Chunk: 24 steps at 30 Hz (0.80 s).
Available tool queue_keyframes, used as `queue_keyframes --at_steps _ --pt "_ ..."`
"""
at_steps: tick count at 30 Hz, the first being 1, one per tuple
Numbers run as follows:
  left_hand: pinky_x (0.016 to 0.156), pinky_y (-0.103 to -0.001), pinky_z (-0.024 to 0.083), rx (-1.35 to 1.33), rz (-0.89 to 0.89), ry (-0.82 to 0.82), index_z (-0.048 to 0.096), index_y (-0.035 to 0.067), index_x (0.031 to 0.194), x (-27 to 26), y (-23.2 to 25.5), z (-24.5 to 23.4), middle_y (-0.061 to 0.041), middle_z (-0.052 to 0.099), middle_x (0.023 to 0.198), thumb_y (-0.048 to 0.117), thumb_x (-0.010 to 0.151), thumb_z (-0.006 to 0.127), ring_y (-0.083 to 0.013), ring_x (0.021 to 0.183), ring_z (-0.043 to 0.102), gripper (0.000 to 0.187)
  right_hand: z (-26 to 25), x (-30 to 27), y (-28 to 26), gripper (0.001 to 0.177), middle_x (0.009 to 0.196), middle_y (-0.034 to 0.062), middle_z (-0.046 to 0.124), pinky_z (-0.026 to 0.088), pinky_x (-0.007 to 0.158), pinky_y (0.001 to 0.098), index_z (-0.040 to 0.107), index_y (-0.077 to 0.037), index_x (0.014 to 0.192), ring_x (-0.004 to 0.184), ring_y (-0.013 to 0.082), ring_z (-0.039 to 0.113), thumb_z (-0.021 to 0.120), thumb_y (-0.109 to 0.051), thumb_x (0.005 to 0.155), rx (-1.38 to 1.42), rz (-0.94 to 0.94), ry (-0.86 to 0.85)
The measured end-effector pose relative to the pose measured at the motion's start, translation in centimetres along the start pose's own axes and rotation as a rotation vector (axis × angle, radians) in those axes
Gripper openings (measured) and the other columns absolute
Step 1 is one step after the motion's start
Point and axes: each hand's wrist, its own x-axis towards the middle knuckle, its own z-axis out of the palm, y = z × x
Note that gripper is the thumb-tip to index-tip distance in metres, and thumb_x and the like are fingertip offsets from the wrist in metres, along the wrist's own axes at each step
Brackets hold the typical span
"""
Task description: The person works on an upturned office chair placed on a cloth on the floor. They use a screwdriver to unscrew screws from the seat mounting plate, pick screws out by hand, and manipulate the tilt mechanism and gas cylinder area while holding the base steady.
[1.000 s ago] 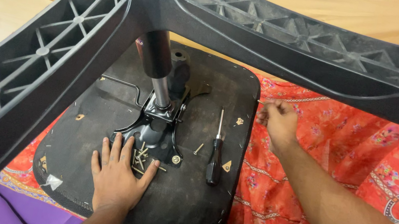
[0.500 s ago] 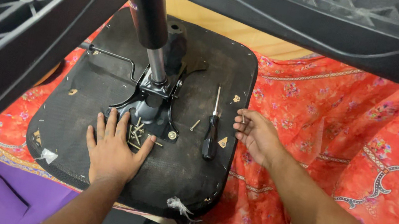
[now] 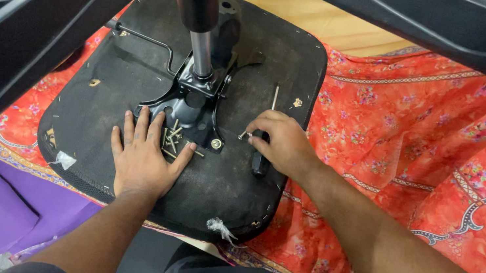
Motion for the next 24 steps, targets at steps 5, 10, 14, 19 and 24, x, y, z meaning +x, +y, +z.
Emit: queue_keyframes --at_steps 5,10,14,19,24 --pt "0.123 -0.057 0.008 0.001 -0.001 0.001 0.045 0.012 0.152 0.0 0.1 -0.1 -0.017 0.032 0.164 0.075 0.086 0.054 -0.0357 0.154 0.018 0.092 0.0 -0.4 0.7 0.033 0.109 0.0117 0.07 0.056 0.083 0.0372 0.071 -0.004 0.113 0.096 0.0275 0.07 0.072 -0.004 0.08 0.084 0.188 0.005" --pt "0.122 -0.057 0.008 -0.003 -0.002 0.003 0.044 0.011 0.152 0.0 0.2 -0.1 -0.017 0.032 0.163 0.076 0.085 0.053 -0.0358 0.154 0.017 0.093 0.1 -0.1 1.7 0.025 0.108 0.0062 0.072 0.059 0.093 0.0354 0.071 -0.007 0.114 0.102 0.0232 0.074 0.062 -0.007 0.091 0.089 0.36 0.088" --pt "0.122 -0.057 0.008 0.004 -0.002 0.0 0.044 0.011 0.152 -0.1 0.2 -0.3 -0.017 0.032 0.163 0.076 0.085 0.053 -0.0361 0.154 0.018 0.093 0.0 0.8 0.3 0.034 0.117 0.0064 0.07 0.045 0.09 0.0454 0.073 -0.01 0.112 0.11 0.0291 0.065 0.075 -0.017 0.079 -0.146 0.136 -0.102" --pt "0.122 -0.056 0.008 0.001 -0.001 -0.002 0.044 0.011 0.152 0.0 0.3 -0.6 -0.017 0.032 0.163 0.076 0.084 0.054 -0.0361 0.154 0.018 0.095 1.4 1.6 -2.1 0.054 0.121 0.0059 0.063 0.042 0.089 0.0484 0.07 -0.016 0.122 0.113 0.0271 0.06 0.08 -0.014 0.068 -0.359 0.147 -0.391" --pt "0.122 -0.055 0.007 0.021 0.004 -0.031 0.044 0.011 0.15 0.1 0.2 -0.7 -0.017 0.031 0.163 0.078 0.079 0.058 -0.0327 0.154 0.018 0.099 2.2 1.2 -1.2 0.033 0.106 0.0098 0.063 0.05 0.091 0.0437 0.071 -0.01 0.102 0.108 0.0306 0.063 0.083 -0.014 0.072 -0.275 0.156 -0.325"
